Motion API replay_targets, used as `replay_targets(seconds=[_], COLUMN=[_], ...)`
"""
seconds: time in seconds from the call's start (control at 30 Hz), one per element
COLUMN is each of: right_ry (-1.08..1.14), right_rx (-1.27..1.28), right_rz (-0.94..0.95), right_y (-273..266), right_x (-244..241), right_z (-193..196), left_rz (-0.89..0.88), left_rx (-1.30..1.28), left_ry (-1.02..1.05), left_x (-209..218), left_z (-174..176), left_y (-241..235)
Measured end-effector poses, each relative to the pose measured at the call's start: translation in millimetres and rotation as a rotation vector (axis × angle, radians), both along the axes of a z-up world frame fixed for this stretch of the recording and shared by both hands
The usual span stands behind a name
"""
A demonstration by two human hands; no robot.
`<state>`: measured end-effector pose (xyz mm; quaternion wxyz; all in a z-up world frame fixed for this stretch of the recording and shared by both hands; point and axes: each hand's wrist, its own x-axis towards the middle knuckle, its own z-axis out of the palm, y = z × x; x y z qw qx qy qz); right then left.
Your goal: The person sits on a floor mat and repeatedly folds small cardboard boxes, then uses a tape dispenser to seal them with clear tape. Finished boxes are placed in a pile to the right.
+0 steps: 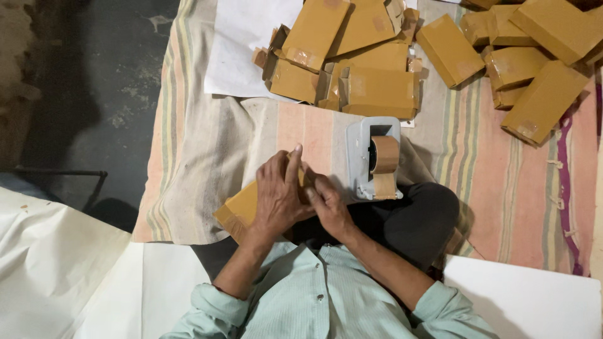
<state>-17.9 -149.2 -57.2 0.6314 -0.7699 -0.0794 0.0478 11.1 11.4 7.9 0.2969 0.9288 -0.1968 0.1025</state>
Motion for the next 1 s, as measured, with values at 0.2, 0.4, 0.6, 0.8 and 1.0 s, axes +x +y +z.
replay_targets(seconds=[0.2,0.4,0.6,0.8,1.0], right_ry=[0.144,0.106,0.084,0.031,0.015], right_rx=[0.315,0.324,0.453,0.381,0.488], right_rz=[-0.34,-0.586,-0.642,-0.673,-0.625], right_y=[0.7,5.0,5.9,1.5,0.5], right_x=[10.0,29.7,57.5,67.9,66.6], right_z=[-35.1,-69.0,-71.7,-55.6,-52.9], left_rz=[0.13,0.287,0.663,0.666,0.659], left_rx=[0.096,-0.16,-0.588,-0.659,-1.275], left_ry=[-0.181,-0.131,0.099,0.824,0.794], left_x=[-8.9,-56.0,-58.0,-60.7,-41.9], left_z=[7.4,-20.4,-39.7,-49.7,-45.2], left_y=[35.5,47.5,35.6,31.2,20.0])
